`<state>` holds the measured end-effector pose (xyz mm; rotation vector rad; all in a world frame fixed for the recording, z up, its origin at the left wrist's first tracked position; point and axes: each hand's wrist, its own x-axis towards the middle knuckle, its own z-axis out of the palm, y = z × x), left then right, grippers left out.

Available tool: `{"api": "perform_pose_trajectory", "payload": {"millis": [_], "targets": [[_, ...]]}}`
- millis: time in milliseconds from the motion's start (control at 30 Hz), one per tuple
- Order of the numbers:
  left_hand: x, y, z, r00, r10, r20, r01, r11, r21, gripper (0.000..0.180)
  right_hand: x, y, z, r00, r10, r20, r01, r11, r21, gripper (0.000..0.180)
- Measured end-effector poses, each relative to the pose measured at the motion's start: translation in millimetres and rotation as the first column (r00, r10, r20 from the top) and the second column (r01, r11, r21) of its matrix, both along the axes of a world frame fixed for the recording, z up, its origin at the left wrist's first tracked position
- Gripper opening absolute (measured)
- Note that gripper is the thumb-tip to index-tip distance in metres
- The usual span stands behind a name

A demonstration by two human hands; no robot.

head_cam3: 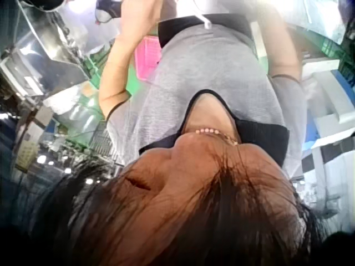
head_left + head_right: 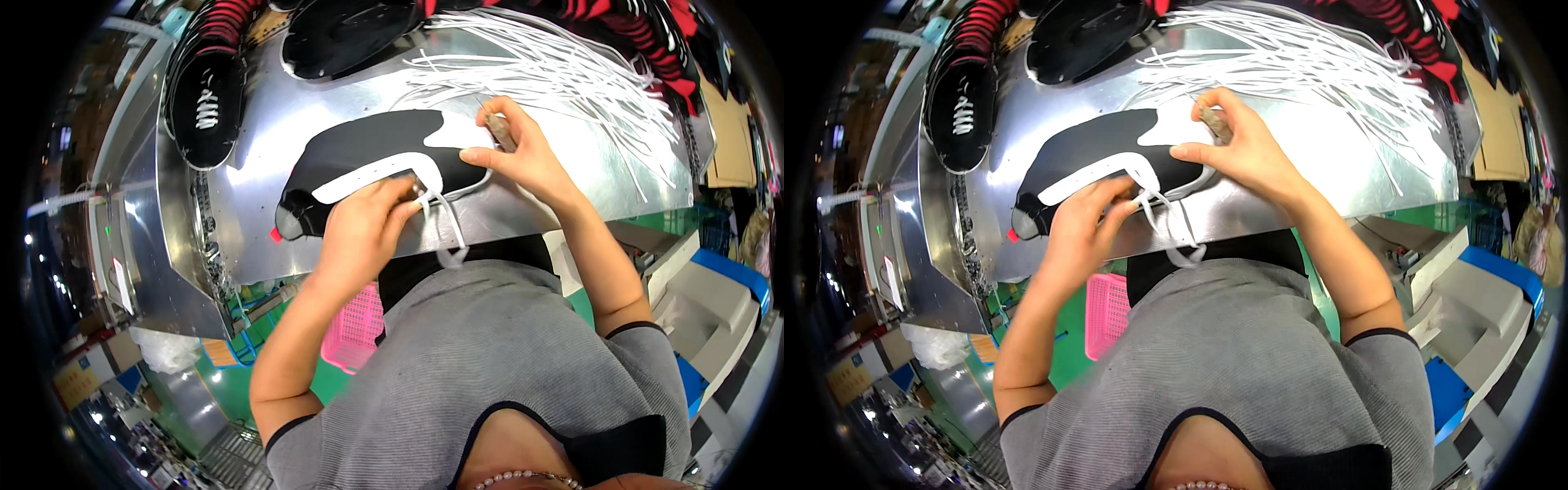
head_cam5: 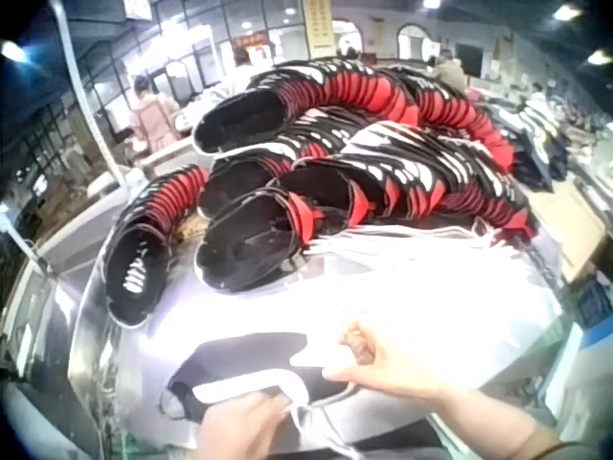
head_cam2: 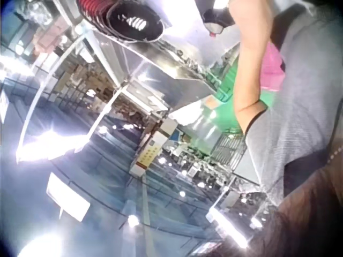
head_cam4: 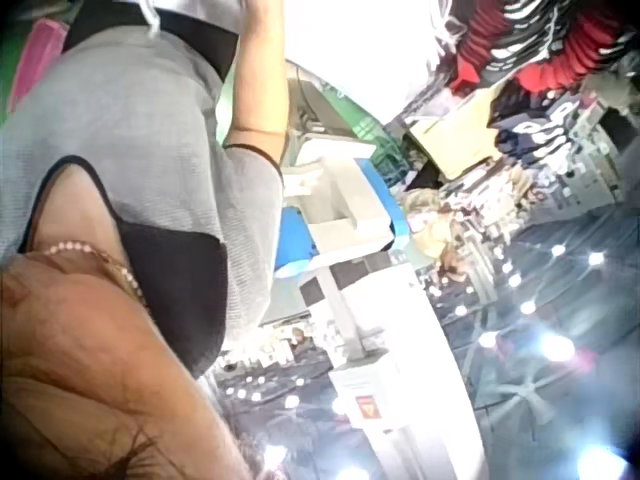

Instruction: The person laces shoe uppers by threading laces through the slots using a small hand tool and their fingers, then sets each finished shoe upper onto a stack and begins lacing the next one.

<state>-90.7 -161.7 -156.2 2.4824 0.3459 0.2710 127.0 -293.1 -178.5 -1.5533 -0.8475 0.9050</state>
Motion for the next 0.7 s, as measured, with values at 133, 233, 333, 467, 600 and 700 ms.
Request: {"api": "perform_pose_trajectory", "payload": {"millis": [133,233,333,467,600,700], "targets": [[6.8,21.6,13.3,0.827,-0.041,-0.561,-0.465,0.512,-0.723,0.049,-13.6,0.6,-14.5,0.992,-0.111,0.059,0.109,0.993,0.041,0.043],[18.8,26.4,2.6,0.815,-0.074,-0.574,-0.492,0.433,-0.755,0.034,-22.1,5.4,-22.9,0.988,-0.116,0.098,0.109,0.992,0.07,0.041],[18.6,31.1,-6.5,0.876,0.005,-0.483,-0.446,0.393,-0.804,0.023,-24.5,6.8,-21.7,0.982,-0.139,0.13,0.132,0.989,0.067,0.041],[17.0,42.9,-22.7,0.876,0.374,-0.304,-0.474,0.558,-0.681,0.016,-21.8,7.3,-24.9,0.976,-0.213,0.053,0.213,0.977,-0.004,0.039],[25.0,37.4,-11.7,0.921,0.214,-0.325,-0.358,0.794,-0.491,0.015,-16.4,5.8,-27.5,0.975,-0.192,-0.114,0.183,0.98,-0.084,0.037],[31.4,33.4,-7.1,0.906,0.23,-0.356,-0.418,0.619,-0.665,0.015,-15.4,6.9,-25.3,0.983,-0.167,-0.079,0.165,0.986,-0.024,0.036]]}}
